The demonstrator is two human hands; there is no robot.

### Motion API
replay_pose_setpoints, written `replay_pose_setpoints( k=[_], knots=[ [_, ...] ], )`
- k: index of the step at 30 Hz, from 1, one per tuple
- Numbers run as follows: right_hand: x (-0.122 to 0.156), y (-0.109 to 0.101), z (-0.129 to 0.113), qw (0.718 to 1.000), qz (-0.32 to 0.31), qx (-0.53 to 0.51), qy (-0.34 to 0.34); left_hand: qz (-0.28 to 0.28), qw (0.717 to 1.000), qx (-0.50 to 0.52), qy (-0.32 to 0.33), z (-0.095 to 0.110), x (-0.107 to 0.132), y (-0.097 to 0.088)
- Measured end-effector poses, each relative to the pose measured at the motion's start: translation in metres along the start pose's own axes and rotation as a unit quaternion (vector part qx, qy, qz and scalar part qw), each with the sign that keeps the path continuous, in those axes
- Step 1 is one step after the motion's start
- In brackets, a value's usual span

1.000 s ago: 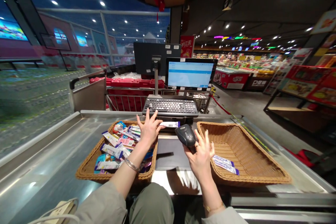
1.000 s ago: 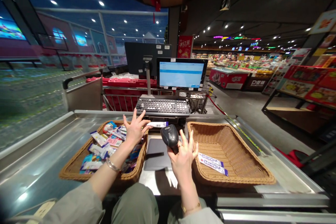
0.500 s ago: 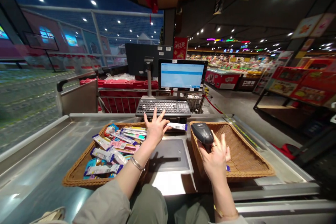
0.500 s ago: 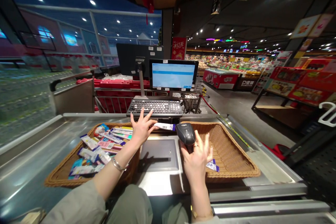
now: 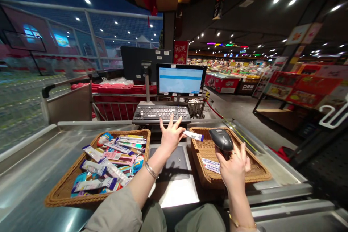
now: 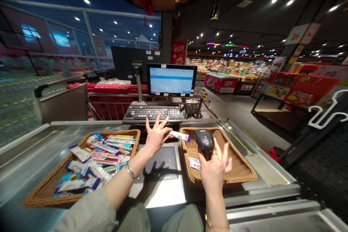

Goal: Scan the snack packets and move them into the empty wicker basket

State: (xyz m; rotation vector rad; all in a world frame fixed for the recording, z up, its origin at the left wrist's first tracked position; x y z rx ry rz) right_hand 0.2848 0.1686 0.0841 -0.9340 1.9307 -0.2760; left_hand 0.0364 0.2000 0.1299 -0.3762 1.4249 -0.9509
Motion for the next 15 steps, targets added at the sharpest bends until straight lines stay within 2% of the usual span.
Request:
replay_pose_setpoints(
  k=[7,15],
  knots=[
    [-0.006,-0.011,0.021,0.999,0.022,-0.004,0.024,-0.013,0.999,0.012,0.038,0.024,-0.006,0.022],
    [-0.007,-0.025,0.033,0.997,0.062,0.016,0.035,-0.04,0.996,0.026,0.079,0.057,-0.013,0.052]
  ],
)
Point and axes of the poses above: each hand's wrist, its own x-axis away from the middle knuckle, its own y-axis out of the palm, z = x × y, the point moved 8 cm from there along -x, towards the middle knuckle, and after that the axes turned 4 degrees about x, right-handed, at the moved point
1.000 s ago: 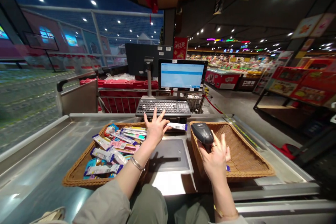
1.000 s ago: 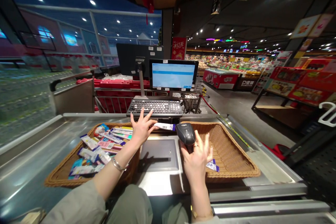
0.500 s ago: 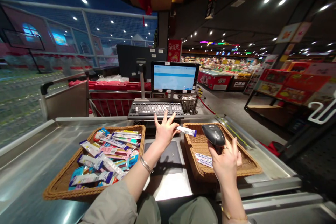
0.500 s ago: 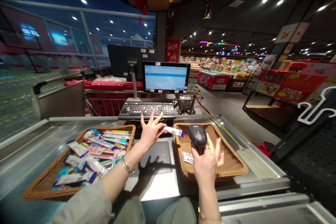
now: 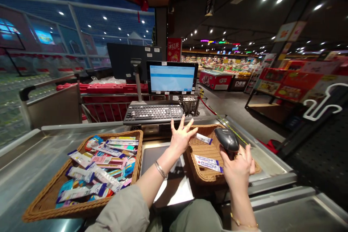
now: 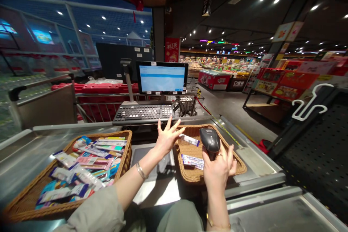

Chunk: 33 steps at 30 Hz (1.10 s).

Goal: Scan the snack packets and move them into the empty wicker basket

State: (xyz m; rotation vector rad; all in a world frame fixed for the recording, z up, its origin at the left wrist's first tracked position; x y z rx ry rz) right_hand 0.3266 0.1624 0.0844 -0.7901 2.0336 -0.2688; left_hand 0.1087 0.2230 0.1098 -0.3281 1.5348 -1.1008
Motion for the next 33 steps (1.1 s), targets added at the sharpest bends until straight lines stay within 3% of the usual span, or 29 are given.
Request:
replay_pose_setpoints(
  k=[5,10,17,24,29,33],
  knots=[
    [0.0,-0.003,0.004,1.0,0.02,0.004,0.018,-0.031,0.999,-0.018,-0.002,0.005,0.002,0.005],
    [0.002,0.003,-0.006,0.999,0.013,-0.015,0.029,-0.032,0.998,-0.046,-0.036,-0.017,0.012,-0.011],
    [0.014,0.023,-0.054,0.998,-0.013,-0.065,0.013,-0.044,0.993,-0.069,-0.081,-0.06,0.037,-0.039],
    [0.031,0.041,-0.108,0.991,-0.04,-0.117,-0.056,-0.049,0.989,-0.088,-0.11,-0.101,0.071,-0.064],
    [0.05,0.061,-0.134,0.984,-0.085,-0.123,-0.098,-0.053,0.984,-0.106,-0.134,-0.128,0.099,-0.083],
    [0.068,0.075,-0.149,0.977,-0.114,-0.128,-0.122,-0.072,0.981,-0.111,-0.145,-0.144,0.124,-0.088]
  ],
)
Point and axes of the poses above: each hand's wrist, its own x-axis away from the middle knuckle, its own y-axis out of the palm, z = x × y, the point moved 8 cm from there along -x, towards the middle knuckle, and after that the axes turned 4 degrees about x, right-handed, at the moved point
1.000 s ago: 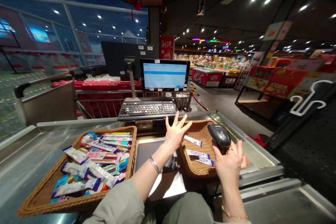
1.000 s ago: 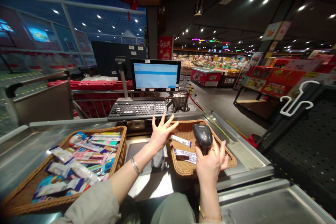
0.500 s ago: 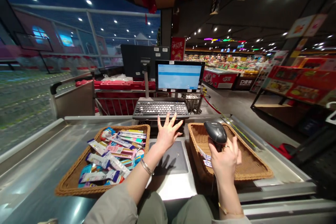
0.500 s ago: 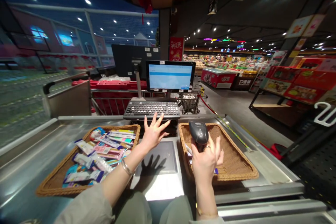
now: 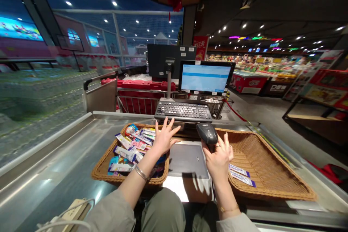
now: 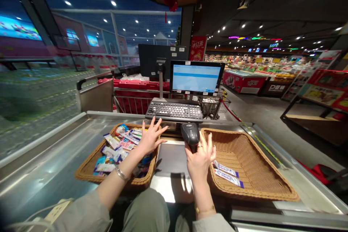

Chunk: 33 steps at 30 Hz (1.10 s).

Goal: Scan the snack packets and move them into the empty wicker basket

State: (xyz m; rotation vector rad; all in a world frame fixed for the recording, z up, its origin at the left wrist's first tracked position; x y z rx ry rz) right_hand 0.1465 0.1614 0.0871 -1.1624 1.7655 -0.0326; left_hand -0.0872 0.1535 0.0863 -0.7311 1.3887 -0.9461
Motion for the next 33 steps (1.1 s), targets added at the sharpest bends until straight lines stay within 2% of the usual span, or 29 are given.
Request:
replay_pose_setpoints(
  k=[7,15,20,27,33],
  knots=[
    [0.011,0.02,-0.021,0.999,-0.022,-0.014,-0.025,-0.036,0.998,-0.022,-0.048,-0.052,0.029,-0.001],
    [0.018,0.034,-0.025,0.999,-0.04,-0.019,-0.018,-0.074,0.99,-0.038,-0.116,-0.119,0.053,-0.015],
    [0.021,0.04,-0.028,0.998,-0.054,-0.017,-0.014,-0.121,0.981,-0.026,-0.15,-0.157,0.064,-0.013],
    [0.025,0.055,-0.027,0.997,-0.069,-0.021,-0.009,-0.196,0.97,-0.005,-0.14,-0.176,0.061,0.003],
    [0.026,0.061,-0.02,0.997,-0.08,-0.021,0.003,-0.196,0.971,0.025,-0.137,-0.179,0.056,0.013]
  ],
)
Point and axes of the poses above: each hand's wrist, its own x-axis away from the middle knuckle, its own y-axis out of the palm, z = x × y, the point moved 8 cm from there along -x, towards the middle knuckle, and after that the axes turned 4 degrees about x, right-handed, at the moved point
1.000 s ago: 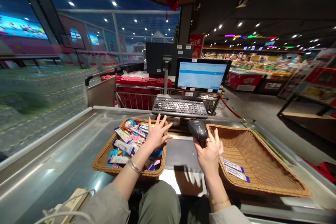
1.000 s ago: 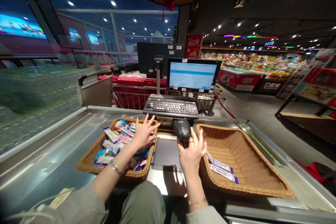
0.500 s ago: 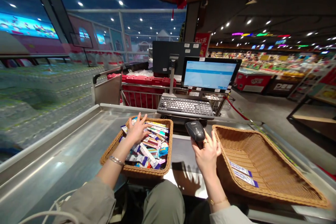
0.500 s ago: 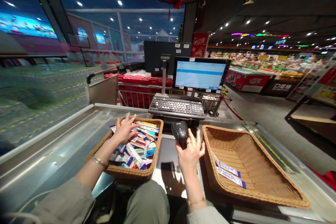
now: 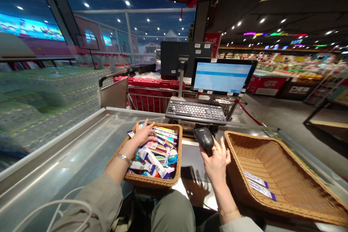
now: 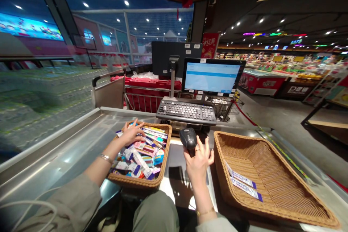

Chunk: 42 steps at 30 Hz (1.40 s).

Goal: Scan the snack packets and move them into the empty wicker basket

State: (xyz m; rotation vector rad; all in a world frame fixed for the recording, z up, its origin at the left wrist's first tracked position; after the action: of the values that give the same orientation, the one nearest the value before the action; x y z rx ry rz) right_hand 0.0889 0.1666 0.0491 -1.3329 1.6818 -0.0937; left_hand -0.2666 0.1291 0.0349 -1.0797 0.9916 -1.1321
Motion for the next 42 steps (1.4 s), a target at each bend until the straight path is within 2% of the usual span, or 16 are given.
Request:
replay_pose_setpoints(
  k=[7,14,16,20,22,28,36,42],
  knots=[
    [0.001,0.004,0.003,1.0,-0.011,-0.012,0.01,0.017,0.999,0.027,0.031,0.006,-0.004,0.002],
    [0.001,0.002,0.003,1.0,0.0,-0.002,-0.001,0.022,0.998,0.05,-0.001,0.009,-0.012,0.01],
    [0.001,0.001,0.004,1.0,0.005,0.001,-0.005,0.043,0.998,0.05,-0.019,0.01,-0.013,0.01],
    [0.002,0.002,0.006,1.0,0.004,0.0,-0.005,0.109,0.992,0.048,-0.038,0.009,-0.007,-0.003],
    [0.002,0.002,0.007,1.0,-0.001,0.003,-0.003,0.112,0.992,0.041,-0.03,0.008,-0.002,-0.007],
    [0.003,0.0,0.003,1.0,-0.003,0.002,0.002,0.066,0.998,-0.003,0.01,0.0,0.01,-0.003],
    [0.004,0.0,0.004,1.0,-0.004,0.007,0.001,0.085,0.991,-0.046,0.093,0.012,0.005,-0.001],
    [0.005,0.001,0.005,1.0,0.006,-0.002,-0.007,0.096,0.989,-0.058,0.1,0.014,0.003,0.001]
  ],
)
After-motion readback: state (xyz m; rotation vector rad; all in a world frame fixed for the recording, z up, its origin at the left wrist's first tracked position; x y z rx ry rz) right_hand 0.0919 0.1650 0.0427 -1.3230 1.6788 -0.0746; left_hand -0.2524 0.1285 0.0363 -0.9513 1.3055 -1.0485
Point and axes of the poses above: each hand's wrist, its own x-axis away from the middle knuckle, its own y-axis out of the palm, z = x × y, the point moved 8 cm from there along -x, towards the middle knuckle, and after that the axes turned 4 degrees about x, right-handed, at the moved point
